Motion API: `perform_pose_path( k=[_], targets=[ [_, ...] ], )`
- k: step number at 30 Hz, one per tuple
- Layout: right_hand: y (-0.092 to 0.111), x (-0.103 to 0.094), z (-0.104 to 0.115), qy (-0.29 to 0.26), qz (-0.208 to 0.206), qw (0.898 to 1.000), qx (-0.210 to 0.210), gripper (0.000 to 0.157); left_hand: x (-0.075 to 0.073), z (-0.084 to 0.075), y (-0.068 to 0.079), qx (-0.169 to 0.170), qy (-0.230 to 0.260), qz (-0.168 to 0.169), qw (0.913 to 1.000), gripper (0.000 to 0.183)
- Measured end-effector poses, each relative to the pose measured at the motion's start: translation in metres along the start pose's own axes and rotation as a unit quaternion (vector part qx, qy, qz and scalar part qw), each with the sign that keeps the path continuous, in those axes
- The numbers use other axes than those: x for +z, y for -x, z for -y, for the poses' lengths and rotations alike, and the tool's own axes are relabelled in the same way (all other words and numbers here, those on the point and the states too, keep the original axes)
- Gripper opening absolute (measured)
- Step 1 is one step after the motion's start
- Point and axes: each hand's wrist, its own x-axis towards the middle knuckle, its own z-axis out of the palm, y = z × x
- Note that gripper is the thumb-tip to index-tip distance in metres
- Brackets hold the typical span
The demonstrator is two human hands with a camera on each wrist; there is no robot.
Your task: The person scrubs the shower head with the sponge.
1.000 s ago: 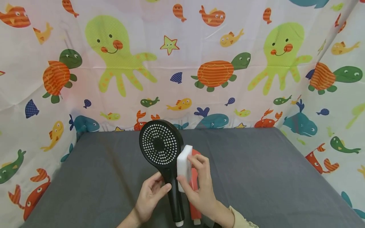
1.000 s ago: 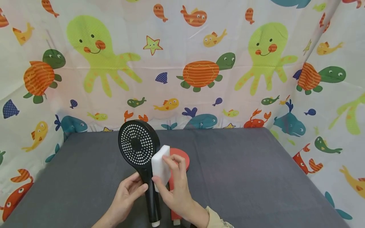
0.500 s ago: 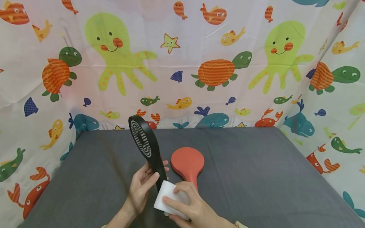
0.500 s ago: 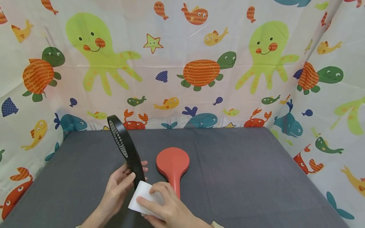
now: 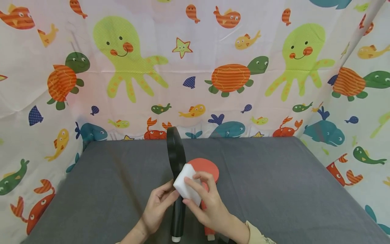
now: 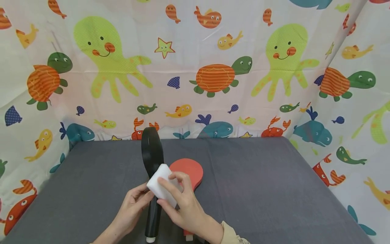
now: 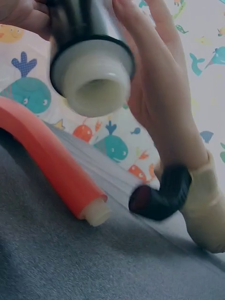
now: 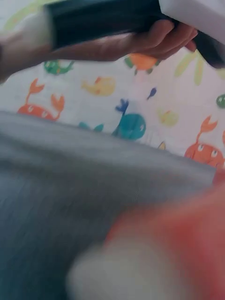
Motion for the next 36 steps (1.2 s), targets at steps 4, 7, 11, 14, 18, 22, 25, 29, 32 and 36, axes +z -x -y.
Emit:
perform_pose_path(
  k=[4,7,11,14,18,22,25,29,32,36],
  targets=[
    [-0.009,-0.002,-0.004,0.009,-0.004,0.999,0.037,0.047,0.003,0.002,0.001,-0.006,0.016,0.01,0.9998,0.028],
    [-0.007,-0.003,-0.002,0.016,0.012,0.999,0.03,0.046,0.002,0.001,0.001,-0.01,0.024,0.004,0.9996,0.026],
    [0.005,-0.004,0.006,0.03,0.056,0.998,-0.031,0.042,-0.003,-0.001,-0.001,0.0,0.03,0.001,0.9995,0.025],
    [0.017,-0.006,0.012,0.032,0.104,0.99,-0.086,0.039,-0.007,-0.003,-0.003,0.0,0.043,0.002,0.9991,0.029],
    [0.025,-0.009,0.015,0.039,0.147,0.98,-0.126,0.039,-0.01,-0.003,-0.004,-0.01,0.055,0.003,0.9984,0.033],
    [0.017,-0.009,0.01,0.051,0.12,0.984,-0.123,0.038,-0.008,-0.001,-0.003,0.0,0.068,0.02,0.9975,0.032],
    [0.003,-0.009,0.004,0.056,0.07,0.992,-0.094,0.038,-0.006,0.001,-0.002,0.012,0.066,0.031,0.9973,0.032],
    [-0.012,-0.008,-0.003,0.05,0.014,0.998,-0.035,0.042,-0.002,0.002,0.001,0.007,0.053,0.031,0.9981,0.034],
    [-0.014,-0.008,-0.005,0.027,-0.002,1.0,0.002,0.046,0.0,0.002,0.001,-0.007,0.047,0.026,0.9985,0.036],
    [-0.005,-0.007,0.0,0.006,0.009,1.0,0.007,0.045,0.001,0.0,0.001,-0.004,0.035,0.017,0.9992,0.037]
  ],
)
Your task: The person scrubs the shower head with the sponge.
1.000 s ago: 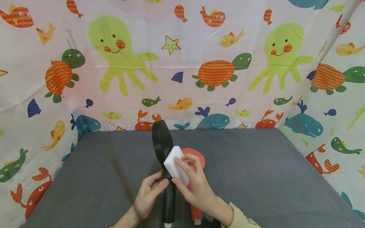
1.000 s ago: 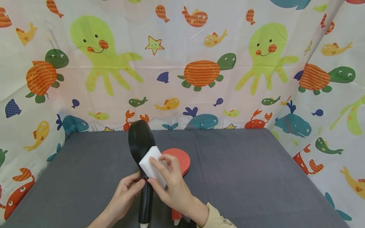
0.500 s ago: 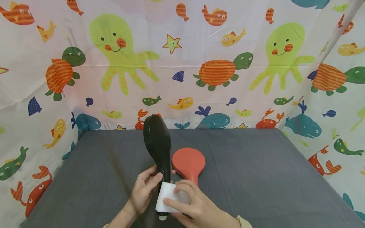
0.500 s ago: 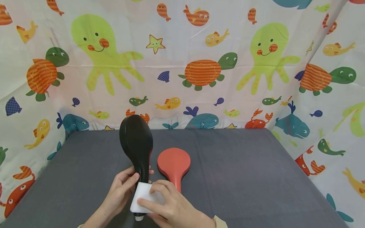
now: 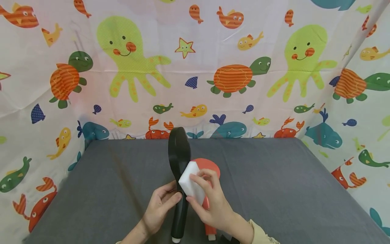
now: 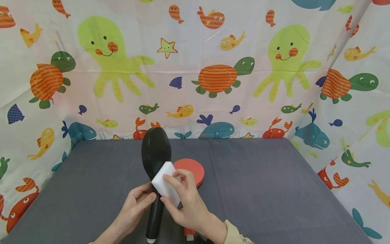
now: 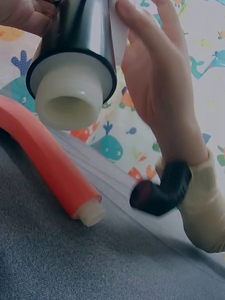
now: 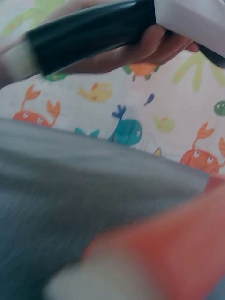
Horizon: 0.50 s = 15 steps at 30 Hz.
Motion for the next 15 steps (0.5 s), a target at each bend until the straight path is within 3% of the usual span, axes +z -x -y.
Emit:
perform_pose_path(
  k=[4,10,12,15],
  targets=[
    [0.016,0.0,0.007,0.0,0.05,0.998,-0.042,0.04,-0.003,-0.002,-0.002,0.014,0.026,-0.003,0.9996,0.035],
    [0.038,0.0,0.013,0.002,0.15,0.982,-0.116,0.039,-0.012,-0.004,-0.006,0.01,0.06,-0.021,0.998,0.036],
    [0.04,-0.001,0.013,0.004,0.165,0.979,-0.123,0.039,-0.013,-0.004,-0.006,0.008,0.056,-0.023,0.9982,0.035],
    [0.034,-0.003,0.009,0.006,0.141,0.983,-0.116,0.04,-0.011,-0.003,-0.006,0.006,0.068,-0.015,0.9976,0.034]
  ],
)
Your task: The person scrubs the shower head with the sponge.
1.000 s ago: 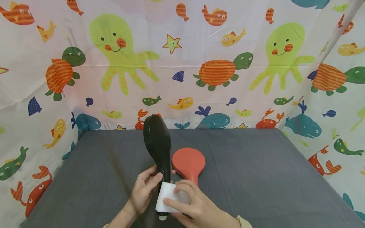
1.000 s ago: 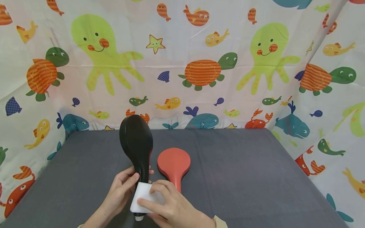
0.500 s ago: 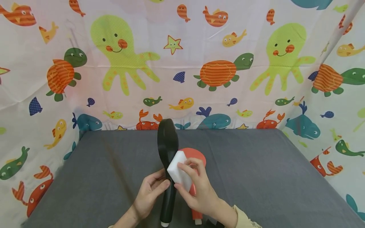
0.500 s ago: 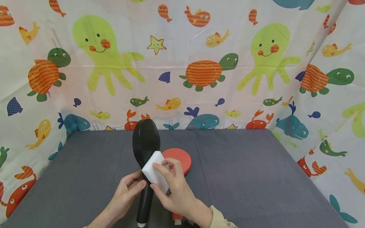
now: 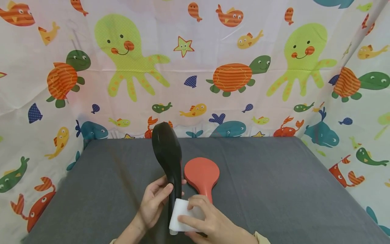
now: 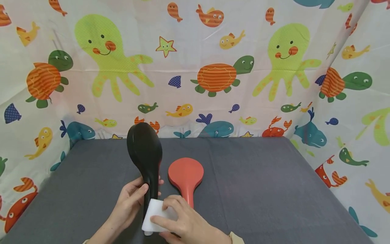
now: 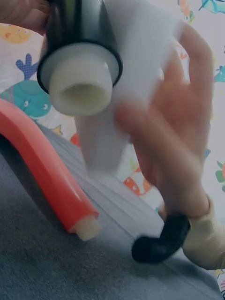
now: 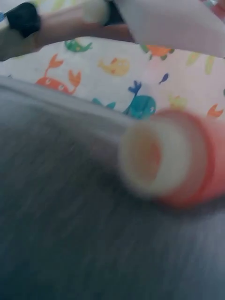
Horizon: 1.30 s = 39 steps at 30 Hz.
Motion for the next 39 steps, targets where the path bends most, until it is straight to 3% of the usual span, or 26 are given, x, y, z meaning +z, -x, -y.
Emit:
perform_pose_path(
  k=[3,6,9,11,13,16,20,25,29,33,39],
  targets=[
    [-0.011,-0.004,-0.009,-0.003,-0.056,0.997,0.047,0.041,0.004,0.002,0.001,-0.004,0.005,0.006,1.0,0.033],
    [-0.023,-0.007,-0.018,-0.01,-0.11,0.988,0.105,0.043,0.008,0.003,0.003,-0.023,0.0,-0.006,0.9997,0.032],
    [-0.03,-0.008,-0.022,-0.017,-0.134,0.98,0.145,0.046,0.01,0.004,0.004,-0.039,-0.003,-0.011,0.9992,0.033],
    [-0.032,-0.008,-0.021,-0.017,-0.134,0.98,0.148,0.046,0.011,0.005,0.005,-0.042,-0.005,-0.013,0.999,0.033],
    [-0.031,-0.007,-0.017,-0.007,-0.118,0.985,0.129,0.044,0.011,0.004,0.004,-0.033,-0.01,-0.013,0.9993,0.03],
    [-0.025,-0.004,-0.007,0.02,-0.065,0.996,0.064,0.041,0.008,0.002,0.003,-0.023,-0.004,-0.019,0.9996,0.031],
    [-0.015,0.0,0.006,0.056,0.017,0.998,-0.004,0.044,0.005,-0.002,0.0,-0.015,0.02,-0.031,0.9992,0.035],
    [-0.01,0.0,0.01,0.065,0.059,0.996,0.0,0.05,0.006,-0.004,-0.002,0.003,0.019,-0.017,0.9997,0.035],
    [-0.014,-0.004,0.003,0.078,0.026,0.997,0.001,0.043,0.008,-0.004,-0.002,0.004,0.006,0.014,0.9999,0.034],
    [-0.021,-0.01,-0.01,0.068,-0.036,0.997,0.016,0.035,0.01,-0.004,0.0,-0.025,0.018,0.027,0.9992,0.031],
    [-0.032,-0.016,-0.023,0.031,-0.099,0.987,0.126,0.042,0.01,0.0,0.002,-0.059,0.031,0.05,0.9966,0.029]
  ],
)
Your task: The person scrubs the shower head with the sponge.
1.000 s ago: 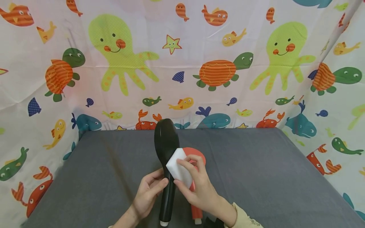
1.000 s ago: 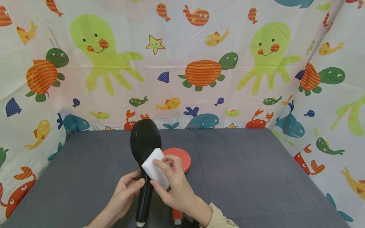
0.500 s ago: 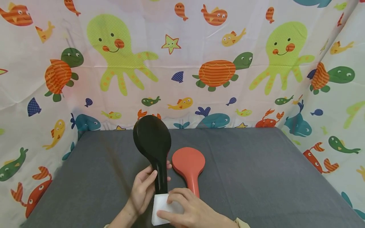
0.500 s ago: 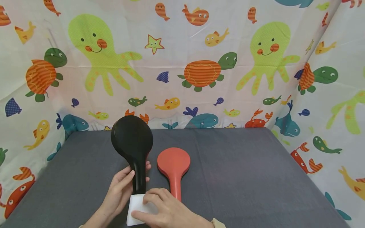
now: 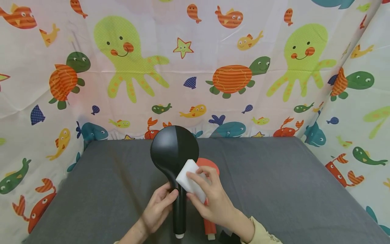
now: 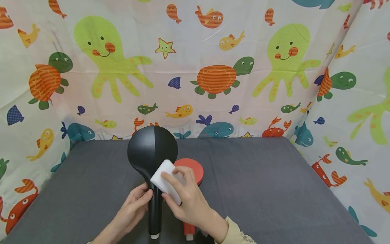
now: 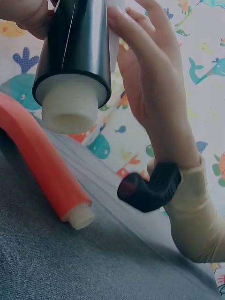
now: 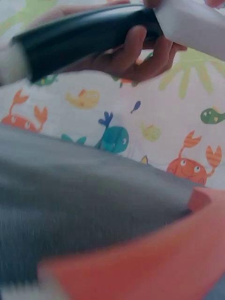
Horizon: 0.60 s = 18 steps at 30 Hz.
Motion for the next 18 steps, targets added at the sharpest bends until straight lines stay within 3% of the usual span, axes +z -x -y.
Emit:
perform_pose_path(
  k=[4,9,14,16,18],
  targets=[
    [0.0,0.002,0.002,-0.014,-0.002,1.0,0.018,0.043,0.0,0.001,0.0,-0.001,-0.009,-0.008,0.9999,0.029],
    [0.015,0.003,0.009,-0.019,0.053,0.996,-0.072,0.041,-0.003,-0.001,0.0,0.019,-0.026,-0.055,0.998,0.028],
    [0.03,-0.003,0.013,-0.019,0.144,0.98,-0.137,0.044,-0.006,-0.005,-0.001,0.03,-0.028,-0.093,0.9948,0.029],
    [0.031,-0.003,0.01,-0.013,0.144,0.977,-0.154,0.043,-0.006,-0.005,-0.001,0.03,-0.024,-0.1,0.9943,0.03],
    [0.028,-0.002,0.005,-0.008,0.116,0.98,-0.164,0.04,-0.006,-0.004,-0.001,0.029,-0.02,-0.097,0.9946,0.03]
  ],
)
